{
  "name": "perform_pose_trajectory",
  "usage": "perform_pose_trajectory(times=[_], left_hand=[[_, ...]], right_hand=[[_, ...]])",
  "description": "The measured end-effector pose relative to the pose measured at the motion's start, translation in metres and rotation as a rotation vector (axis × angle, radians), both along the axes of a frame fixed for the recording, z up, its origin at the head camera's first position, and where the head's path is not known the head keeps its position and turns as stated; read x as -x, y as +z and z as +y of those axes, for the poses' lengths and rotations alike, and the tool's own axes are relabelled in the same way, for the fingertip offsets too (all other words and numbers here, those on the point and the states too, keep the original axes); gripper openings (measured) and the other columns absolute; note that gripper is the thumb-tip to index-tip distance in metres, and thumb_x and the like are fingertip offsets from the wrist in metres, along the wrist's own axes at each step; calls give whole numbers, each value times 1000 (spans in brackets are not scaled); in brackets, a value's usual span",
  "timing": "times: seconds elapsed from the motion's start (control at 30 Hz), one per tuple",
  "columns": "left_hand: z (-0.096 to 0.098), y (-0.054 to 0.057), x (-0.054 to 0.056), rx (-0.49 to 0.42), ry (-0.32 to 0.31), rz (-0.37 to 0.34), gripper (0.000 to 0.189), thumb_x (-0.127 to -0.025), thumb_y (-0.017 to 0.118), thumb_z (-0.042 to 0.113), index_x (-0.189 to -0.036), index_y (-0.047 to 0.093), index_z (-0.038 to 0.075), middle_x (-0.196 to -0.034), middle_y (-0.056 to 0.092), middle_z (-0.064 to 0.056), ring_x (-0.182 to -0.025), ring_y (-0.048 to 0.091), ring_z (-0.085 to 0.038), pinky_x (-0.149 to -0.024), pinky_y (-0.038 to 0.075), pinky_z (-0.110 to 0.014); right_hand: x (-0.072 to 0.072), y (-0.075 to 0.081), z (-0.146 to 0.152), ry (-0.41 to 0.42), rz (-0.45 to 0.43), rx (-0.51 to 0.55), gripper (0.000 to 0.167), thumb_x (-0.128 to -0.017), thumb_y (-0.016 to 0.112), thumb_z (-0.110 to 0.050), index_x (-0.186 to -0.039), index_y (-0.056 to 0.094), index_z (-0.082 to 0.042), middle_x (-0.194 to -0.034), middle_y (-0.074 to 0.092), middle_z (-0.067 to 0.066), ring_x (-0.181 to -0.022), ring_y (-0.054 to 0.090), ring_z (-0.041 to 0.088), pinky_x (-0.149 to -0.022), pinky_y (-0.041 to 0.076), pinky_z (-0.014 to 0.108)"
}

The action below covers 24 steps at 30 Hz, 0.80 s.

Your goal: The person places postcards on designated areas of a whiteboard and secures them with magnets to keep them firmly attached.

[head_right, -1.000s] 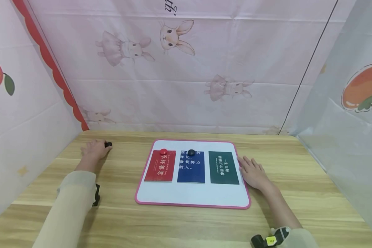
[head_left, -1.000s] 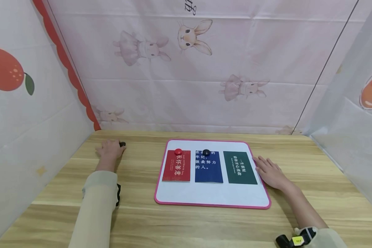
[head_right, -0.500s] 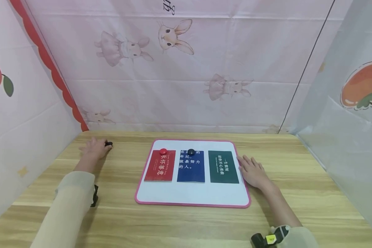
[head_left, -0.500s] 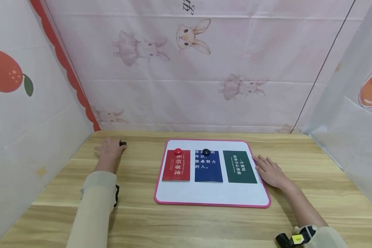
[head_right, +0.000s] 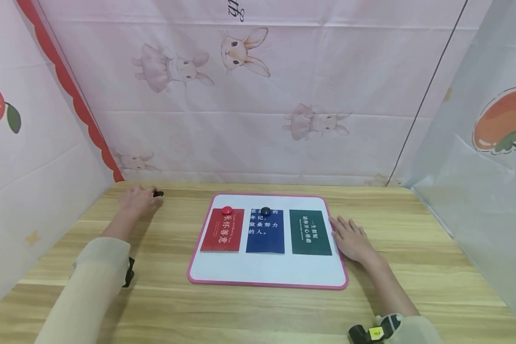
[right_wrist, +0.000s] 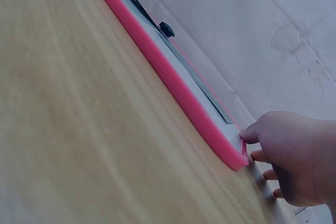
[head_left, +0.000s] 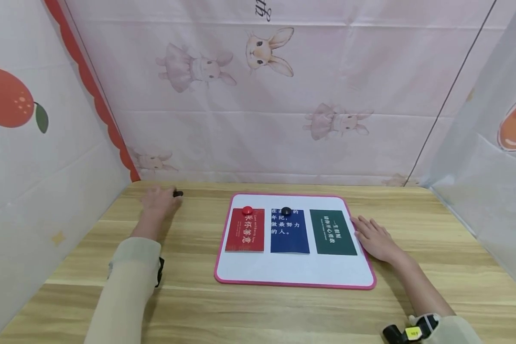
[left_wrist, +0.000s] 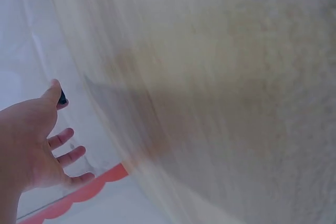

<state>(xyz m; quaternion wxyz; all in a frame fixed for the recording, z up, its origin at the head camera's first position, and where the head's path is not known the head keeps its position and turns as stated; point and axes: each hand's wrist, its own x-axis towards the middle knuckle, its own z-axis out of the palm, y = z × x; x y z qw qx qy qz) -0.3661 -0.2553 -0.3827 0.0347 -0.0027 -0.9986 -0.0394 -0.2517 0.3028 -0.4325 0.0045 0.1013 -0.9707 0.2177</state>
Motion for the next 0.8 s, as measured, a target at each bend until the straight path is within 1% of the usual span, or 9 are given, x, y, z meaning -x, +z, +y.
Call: perform_pose_trajectory(times=[0.1, 0.23, 0.37, 0.47, 0.67, 0.8], left_hand=[[6, 2, 1, 22, -14, 24, 47, -97, 43, 37, -134, 41, 8, -120, 36, -36, -110, 32, -56, -80, 33, -69], [13, 5, 3, 58, -30, 47, 45, -96, 45, 38, -129, 44, 9, -111, 40, -33, -104, 38, -53, -76, 38, -65], [20, 6, 4, 65, -47, 47, 46, -95, 47, 39, -131, 44, 10, -112, 39, -32, -106, 37, -51, -79, 36, -67], [26, 7, 3, 51, -62, 43, 46, -95, 48, 39, -131, 44, 11, -115, 38, -32, -107, 36, -51, -81, 33, -70], [38, 7, 2, 57, -86, 46, 45, -95, 48, 38, -130, 46, 12, -113, 40, -29, -104, 38, -48, -77, 39, -64], [45, 8, 0, 79, -112, 68, 45, -95, 47, 40, -131, 47, 12, -112, 42, -27, -104, 39, -46, -77, 39, -62]], right_hand=[[0, 0, 0, 2, 7, 0, 53, -97, 39, -27, -142, 27, 0, -143, 18, 30, -128, 6, 53, -98, 1, 65], [-1, 0, 0, 2, 1, -2, 54, -97, 39, -27, -142, 27, 0, -143, 17, 30, -128, 5, 52, -98, 1, 65], [-1, 0, 0, 6, 4, 5, 54, -97, 39, -27, -142, 27, 0, -143, 17, 30, -127, 6, 53, -98, 1, 65], [-1, 1, -1, 8, 8, 8, 53, -97, 39, -27, -142, 27, 0, -142, 18, 31, -127, 6, 53, -98, 1, 66], [0, 0, 0, 4, 6, -1, 53, -97, 40, -27, -142, 27, 0, -143, 18, 30, -127, 6, 53, -98, 1, 66], [1, 0, 0, 4, 7, -2, 53, -97, 40, -25, -142, 27, 0, -143, 18, 30, -127, 6, 53, -98, 1, 66]])
